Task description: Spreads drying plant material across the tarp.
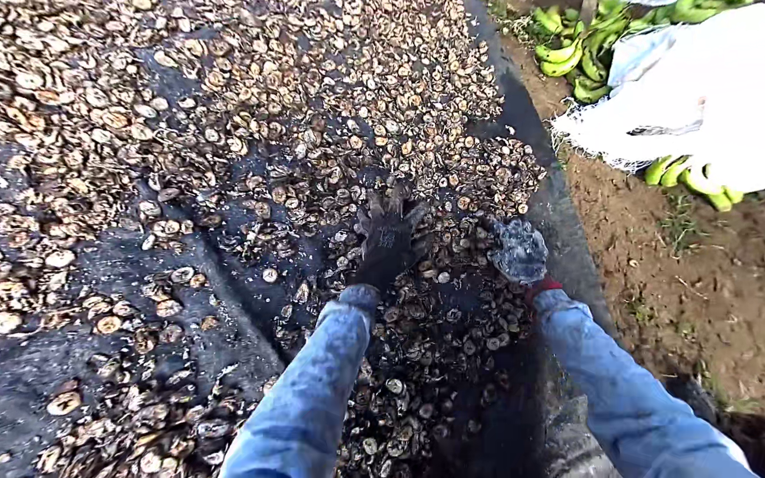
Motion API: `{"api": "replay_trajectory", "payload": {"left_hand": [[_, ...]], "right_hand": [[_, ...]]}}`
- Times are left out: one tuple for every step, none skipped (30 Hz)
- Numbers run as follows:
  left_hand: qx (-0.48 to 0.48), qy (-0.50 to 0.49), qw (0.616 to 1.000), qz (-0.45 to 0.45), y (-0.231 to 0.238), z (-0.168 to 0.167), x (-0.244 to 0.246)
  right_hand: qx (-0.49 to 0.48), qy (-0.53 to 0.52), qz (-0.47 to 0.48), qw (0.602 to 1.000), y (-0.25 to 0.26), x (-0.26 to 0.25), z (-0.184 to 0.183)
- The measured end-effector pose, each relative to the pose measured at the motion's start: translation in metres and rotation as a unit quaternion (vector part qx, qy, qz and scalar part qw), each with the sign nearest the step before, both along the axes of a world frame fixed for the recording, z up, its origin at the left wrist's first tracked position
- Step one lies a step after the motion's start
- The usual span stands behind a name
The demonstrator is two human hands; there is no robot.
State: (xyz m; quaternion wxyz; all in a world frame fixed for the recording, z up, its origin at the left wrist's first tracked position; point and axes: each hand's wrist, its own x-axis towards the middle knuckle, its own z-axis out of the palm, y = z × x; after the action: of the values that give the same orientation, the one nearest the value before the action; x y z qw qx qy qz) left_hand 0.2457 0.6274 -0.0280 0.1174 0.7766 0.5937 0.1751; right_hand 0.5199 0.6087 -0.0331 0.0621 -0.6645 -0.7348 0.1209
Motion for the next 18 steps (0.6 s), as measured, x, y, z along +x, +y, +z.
{"api": "replay_trajectory", "payload": {"left_hand": [[-0.017, 0.033, 0.999, -0.001, 0.016, -0.008, 0.011], [-0.040, 0.054, 0.998, -0.020, 0.021, -0.016, 0.024], [-0.066, 0.076, 0.994, -0.049, 0.019, -0.019, 0.038], [-0.090, 0.087, 0.989, -0.085, 0.010, -0.020, 0.048], [-0.132, 0.097, 0.979, -0.125, -0.004, -0.014, 0.055], [-0.180, 0.112, 0.963, -0.166, -0.021, -0.003, 0.061], [-0.221, 0.117, 0.947, -0.203, -0.037, 0.005, 0.065], [-0.248, 0.126, 0.931, -0.234, -0.047, 0.011, 0.069], [-0.266, 0.139, 0.917, -0.262, -0.051, 0.017, 0.073], [-0.281, 0.142, 0.909, -0.274, -0.049, 0.024, 0.079], [-0.277, 0.130, 0.914, -0.267, -0.041, 0.026, 0.083], [-0.260, 0.103, 0.928, -0.246, -0.028, 0.027, 0.085], [-0.226, 0.068, 0.945, -0.225, -0.011, 0.031, 0.087], [-0.164, 0.054, 0.962, -0.213, 0.010, 0.034, 0.089], [-0.113, 0.073, 0.971, -0.195, 0.033, 0.037, 0.090], [-0.067, 0.117, 0.977, -0.168, 0.057, 0.036, 0.092], [-0.050, 0.156, 0.978, -0.129, 0.078, 0.033, 0.094], [-0.071, 0.181, 0.977, -0.084, 0.095, 0.031, 0.097]], "right_hand": [[0.009, -0.003, 0.004, 1.000, 0.028, -0.005, 0.001], [0.005, -0.006, 0.003, 1.000, 0.053, -0.009, -0.001], [-0.007, -0.018, 0.013, 1.000, 0.070, -0.011, -0.006], [-0.012, -0.011, 0.027, 0.999, 0.070, -0.008, -0.011], [-0.015, 0.014, 0.040, 0.999, 0.052, -0.001, -0.016], [-0.025, 0.051, 0.046, 0.997, 0.020, 0.012, -0.020], [-0.049, 0.068, 0.040, 0.996, -0.012, 0.025, -0.023], [-0.082, 0.062, 0.026, 0.994, -0.036, 0.036, -0.026], [-0.124, 0.056, 0.009, 0.991, -0.053, 0.044, -0.021], [-0.142, 0.058, -0.004, 0.988, -0.064, 0.050, -0.017], [-0.123, 0.068, -0.014, 0.990, -0.066, 0.055, -0.014], [-0.100, 0.099, -0.022, 0.990, -0.059, 0.058, -0.011], [-0.084, 0.153, -0.034, 0.984, -0.042, 0.062, -0.009], [-0.068, 0.218, -0.052, 0.972, -0.020, 0.064, -0.006], [-0.044, 0.259, -0.060, 0.963, 0.013, 0.062, 0.001], [-0.025, 0.273, -0.068, 0.959, 0.053, 0.057, 0.008], [-0.022, 0.265, -0.079, 0.961, 0.092, 0.053, 0.017], [-0.021, 0.243, -0.079, 0.967, 0.125, 0.049, 0.025]]}}
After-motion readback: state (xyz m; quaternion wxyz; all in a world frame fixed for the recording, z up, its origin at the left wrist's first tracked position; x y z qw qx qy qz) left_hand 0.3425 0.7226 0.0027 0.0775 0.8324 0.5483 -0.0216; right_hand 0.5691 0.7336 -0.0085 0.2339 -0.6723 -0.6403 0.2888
